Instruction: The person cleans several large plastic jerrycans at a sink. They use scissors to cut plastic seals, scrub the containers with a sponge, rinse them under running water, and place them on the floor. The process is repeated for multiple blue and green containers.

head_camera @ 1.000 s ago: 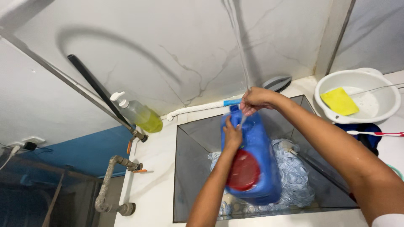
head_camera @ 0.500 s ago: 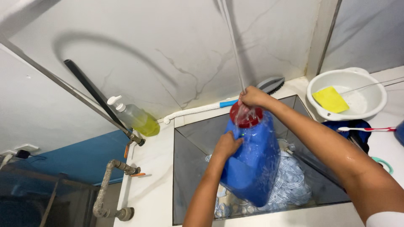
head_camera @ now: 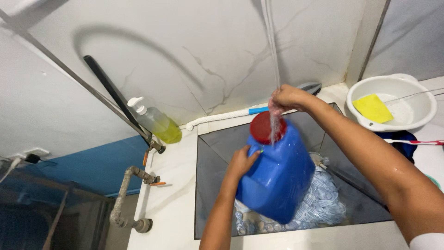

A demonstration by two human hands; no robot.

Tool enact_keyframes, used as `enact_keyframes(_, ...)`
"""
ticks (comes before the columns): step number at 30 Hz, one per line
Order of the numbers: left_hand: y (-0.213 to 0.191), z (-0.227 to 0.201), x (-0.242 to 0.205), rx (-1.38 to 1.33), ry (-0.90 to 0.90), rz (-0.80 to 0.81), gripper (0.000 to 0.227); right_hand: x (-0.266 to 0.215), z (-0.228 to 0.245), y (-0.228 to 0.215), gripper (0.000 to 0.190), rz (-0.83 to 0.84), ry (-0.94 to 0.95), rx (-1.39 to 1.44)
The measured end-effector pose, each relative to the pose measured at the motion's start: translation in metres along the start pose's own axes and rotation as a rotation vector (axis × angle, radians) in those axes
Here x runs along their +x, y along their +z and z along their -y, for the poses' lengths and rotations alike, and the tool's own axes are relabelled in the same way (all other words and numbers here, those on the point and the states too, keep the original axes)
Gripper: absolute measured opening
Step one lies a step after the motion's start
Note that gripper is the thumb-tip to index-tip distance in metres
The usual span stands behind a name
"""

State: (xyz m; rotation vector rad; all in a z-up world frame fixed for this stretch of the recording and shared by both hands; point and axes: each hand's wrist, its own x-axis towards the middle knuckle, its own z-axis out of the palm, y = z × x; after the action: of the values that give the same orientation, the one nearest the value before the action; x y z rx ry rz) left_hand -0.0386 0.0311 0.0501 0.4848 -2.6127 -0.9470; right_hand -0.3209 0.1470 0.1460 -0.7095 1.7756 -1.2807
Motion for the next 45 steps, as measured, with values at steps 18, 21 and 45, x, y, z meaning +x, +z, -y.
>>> enact_keyframes(18, 0.068, -0.073, 0.053, 0.423, 0.187, 0.373, 0.034, -0.086, -0.114, 0.029, 0.079, -0.773, 0.179, -1.017)
enact_keyframes(21, 0.048, -0.068, 0.056, 0.464, 0.277, 0.414, 0.035, -0.106, -0.115, 0.022, 0.079, -0.517, 0.043, -1.171)
enact_keyframes(45, 0.073, -0.089, 0.054, 0.539, 0.206, 0.365, 0.032, -0.1, -0.082, -0.007, 0.066, 0.031, -0.142, -1.222)
